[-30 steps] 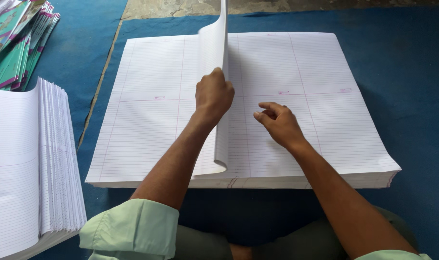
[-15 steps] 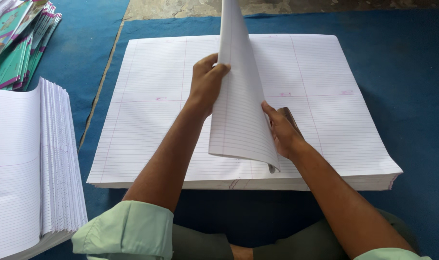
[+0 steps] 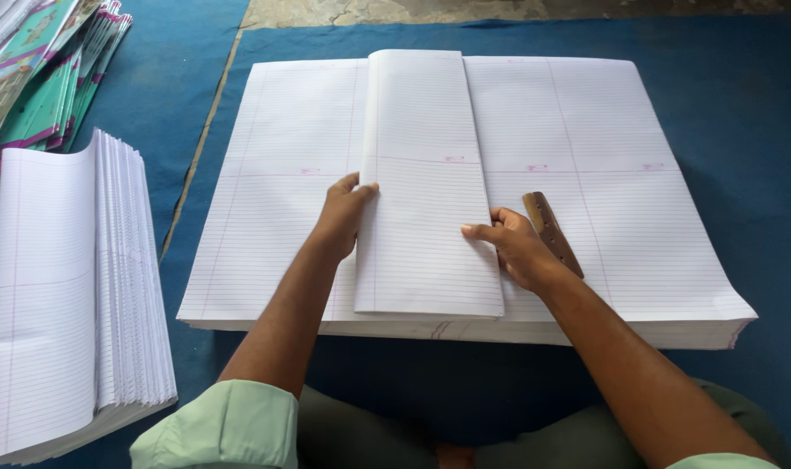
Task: The person folds large lined paper sheets in half using a wooden block to press the crease. They repeatedly fold, crease, and stack the sheets on the left side of the workspace.
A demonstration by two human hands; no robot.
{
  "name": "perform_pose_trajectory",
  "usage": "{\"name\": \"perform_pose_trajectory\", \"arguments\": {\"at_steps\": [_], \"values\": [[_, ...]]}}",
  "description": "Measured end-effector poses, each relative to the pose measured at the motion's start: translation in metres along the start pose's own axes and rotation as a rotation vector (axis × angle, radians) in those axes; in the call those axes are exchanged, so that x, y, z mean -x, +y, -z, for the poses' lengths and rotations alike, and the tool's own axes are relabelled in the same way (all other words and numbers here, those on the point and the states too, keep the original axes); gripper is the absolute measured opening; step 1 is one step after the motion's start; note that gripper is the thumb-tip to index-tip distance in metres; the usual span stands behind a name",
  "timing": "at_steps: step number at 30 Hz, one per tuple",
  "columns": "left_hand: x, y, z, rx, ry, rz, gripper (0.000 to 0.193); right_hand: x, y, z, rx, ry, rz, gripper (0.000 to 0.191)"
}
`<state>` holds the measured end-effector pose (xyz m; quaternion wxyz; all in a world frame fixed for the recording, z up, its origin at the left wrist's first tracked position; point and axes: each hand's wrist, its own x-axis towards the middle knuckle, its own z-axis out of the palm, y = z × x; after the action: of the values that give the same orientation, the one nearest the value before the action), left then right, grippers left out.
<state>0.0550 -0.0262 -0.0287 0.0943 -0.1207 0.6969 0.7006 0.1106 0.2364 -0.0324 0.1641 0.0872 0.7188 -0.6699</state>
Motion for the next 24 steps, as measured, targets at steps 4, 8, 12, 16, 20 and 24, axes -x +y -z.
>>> {"name": "perform_pose_trajectory", "arguments": {"at_steps": [4,8,12,16,20,24], "values": [[0.007,-0.008,0.004,-0.124,-0.024,0.101,0.062,-0.001,0.000,-0.001,-0.020,0.017,0.008,0.075],[0.017,-0.014,0.004,-0.149,-0.043,0.139,0.066,-0.001,0.000,-0.004,0.023,0.041,0.024,0.073],[0.025,-0.016,-0.003,-0.150,0.006,0.077,0.064,0.001,-0.003,-0.010,0.116,0.083,-0.028,0.071],[0.030,-0.011,-0.016,-0.444,0.173,0.044,0.058,0.003,-0.006,-0.018,0.259,0.091,0.009,0.069],[0.034,-0.004,-0.019,-0.551,0.217,0.006,0.054,0.005,-0.009,-0.025,0.334,0.075,0.047,0.064],[0.035,-0.001,-0.006,-0.522,0.196,-0.025,0.052,0.006,-0.017,-0.034,0.295,-0.016,0.066,0.057]]}}
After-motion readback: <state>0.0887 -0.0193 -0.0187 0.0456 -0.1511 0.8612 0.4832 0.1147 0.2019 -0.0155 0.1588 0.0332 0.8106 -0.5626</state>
